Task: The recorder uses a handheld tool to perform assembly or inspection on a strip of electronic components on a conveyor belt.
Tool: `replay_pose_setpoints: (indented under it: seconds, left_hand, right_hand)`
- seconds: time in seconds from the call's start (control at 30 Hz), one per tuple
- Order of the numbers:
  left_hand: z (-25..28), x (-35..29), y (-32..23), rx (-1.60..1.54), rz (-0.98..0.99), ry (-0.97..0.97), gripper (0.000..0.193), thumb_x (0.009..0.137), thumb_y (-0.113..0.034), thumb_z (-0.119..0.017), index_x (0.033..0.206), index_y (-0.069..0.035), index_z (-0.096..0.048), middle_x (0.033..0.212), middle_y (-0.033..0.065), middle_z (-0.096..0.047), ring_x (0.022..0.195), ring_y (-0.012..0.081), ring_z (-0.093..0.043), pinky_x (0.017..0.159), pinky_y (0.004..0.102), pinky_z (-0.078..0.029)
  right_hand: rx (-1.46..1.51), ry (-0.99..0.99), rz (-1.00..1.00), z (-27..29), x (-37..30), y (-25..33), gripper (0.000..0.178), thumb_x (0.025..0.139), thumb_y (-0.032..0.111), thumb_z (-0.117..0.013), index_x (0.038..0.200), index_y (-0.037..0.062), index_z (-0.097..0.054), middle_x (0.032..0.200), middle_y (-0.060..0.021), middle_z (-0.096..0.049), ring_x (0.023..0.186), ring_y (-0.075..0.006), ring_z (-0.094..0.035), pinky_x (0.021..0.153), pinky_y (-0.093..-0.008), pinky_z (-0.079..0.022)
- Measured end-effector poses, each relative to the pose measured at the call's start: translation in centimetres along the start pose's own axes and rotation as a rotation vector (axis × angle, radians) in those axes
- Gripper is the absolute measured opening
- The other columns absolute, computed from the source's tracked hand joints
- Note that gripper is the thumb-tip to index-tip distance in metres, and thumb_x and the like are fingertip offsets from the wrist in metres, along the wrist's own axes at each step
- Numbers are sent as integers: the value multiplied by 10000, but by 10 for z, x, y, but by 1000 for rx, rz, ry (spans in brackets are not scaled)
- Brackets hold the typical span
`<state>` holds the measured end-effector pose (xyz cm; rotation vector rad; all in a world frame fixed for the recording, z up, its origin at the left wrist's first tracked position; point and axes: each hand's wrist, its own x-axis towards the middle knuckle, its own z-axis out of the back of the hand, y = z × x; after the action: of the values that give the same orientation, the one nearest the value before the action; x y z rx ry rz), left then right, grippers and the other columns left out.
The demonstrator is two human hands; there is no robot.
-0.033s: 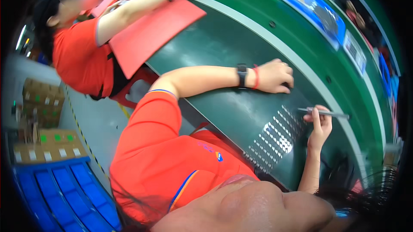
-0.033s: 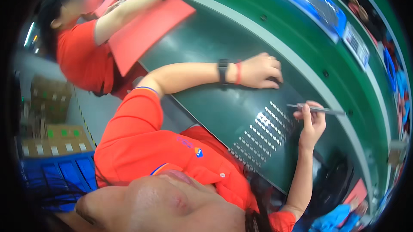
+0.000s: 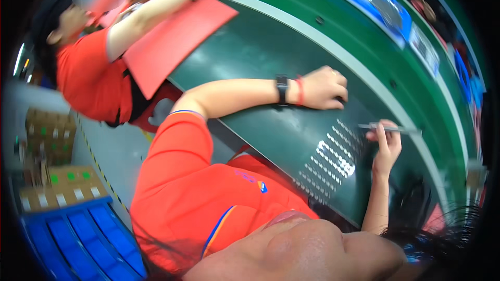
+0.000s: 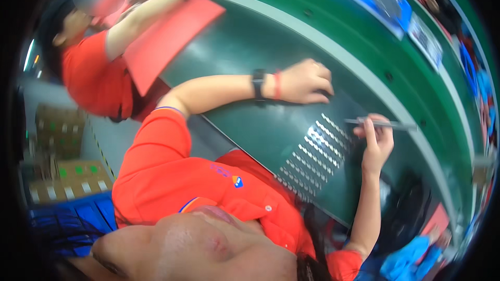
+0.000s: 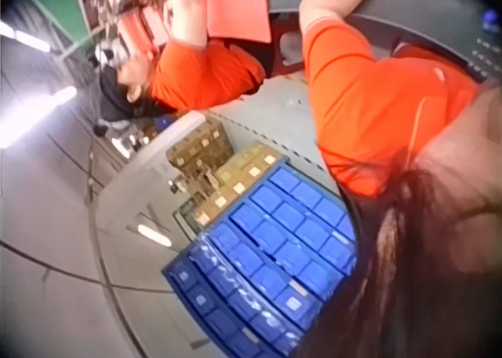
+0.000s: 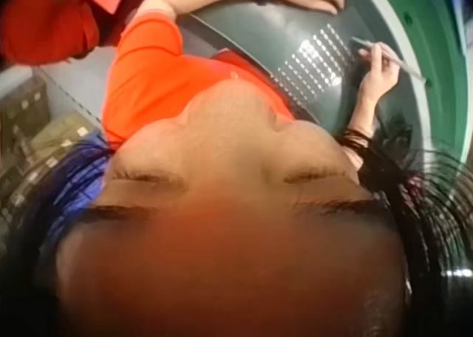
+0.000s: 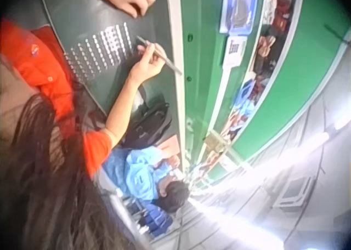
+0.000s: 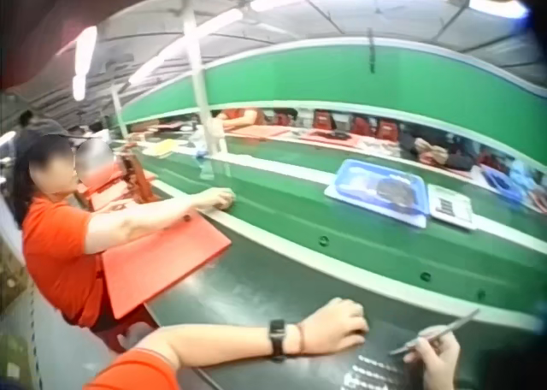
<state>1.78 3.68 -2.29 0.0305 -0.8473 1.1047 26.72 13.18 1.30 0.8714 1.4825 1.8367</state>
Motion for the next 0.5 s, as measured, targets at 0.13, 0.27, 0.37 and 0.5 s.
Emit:
replay_pose_setpoints:
  seconds: [0.13, 0.27, 0.37, 0.5]
  left_hand:
    - [5, -8, -10, 4, 65, 58, 302, 739, -339, -724, 889, -85, -659, 864, 73, -591, 877, 254, -575, 769, 395, -439]
    - [13, 4, -30, 56, 28, 142, 412, 751, -385, -714, 1024, -86, -637, 1020, 85, -572, 981, 263, -548, 866, 416, -404]
    - [9, 9, -48, 1, -73, 240, 487, 769, -423, -692, 1117, -92, -611, 1216, 110, -539, 1181, 271, -487, 968, 412, -355]
    - [-8, 14, -58, -37, -123, 380, 559, 770, -403, -695, 1243, -143, -548, 1332, 130, -464, 1245, 309, -438, 1016, 454, -329]
  right_hand:
    - [25, 45, -44, 10, -1, -3, 200, 900, 106, -595, 1042, -29, -555, 891, -104, -627, 727, -154, -632, 680, -247, -507]
    - [93, 61, -53, 15, 1, -5, 194, 897, 86, -596, 1045, -24, -537, 911, -125, -635, 776, -163, -645, 684, -258, -533]
    - [119, 96, -43, 15, 3, -6, 189, 900, 77, -598, 1052, -18, -538, 918, -118, -642, 782, -158, -650, 698, -247, -526]
    - [69, 48, -48, 17, 1, -12, 192, 905, 87, -596, 1056, -16, -539, 911, -114, -644, 781, -152, -652, 700, -242, -521]
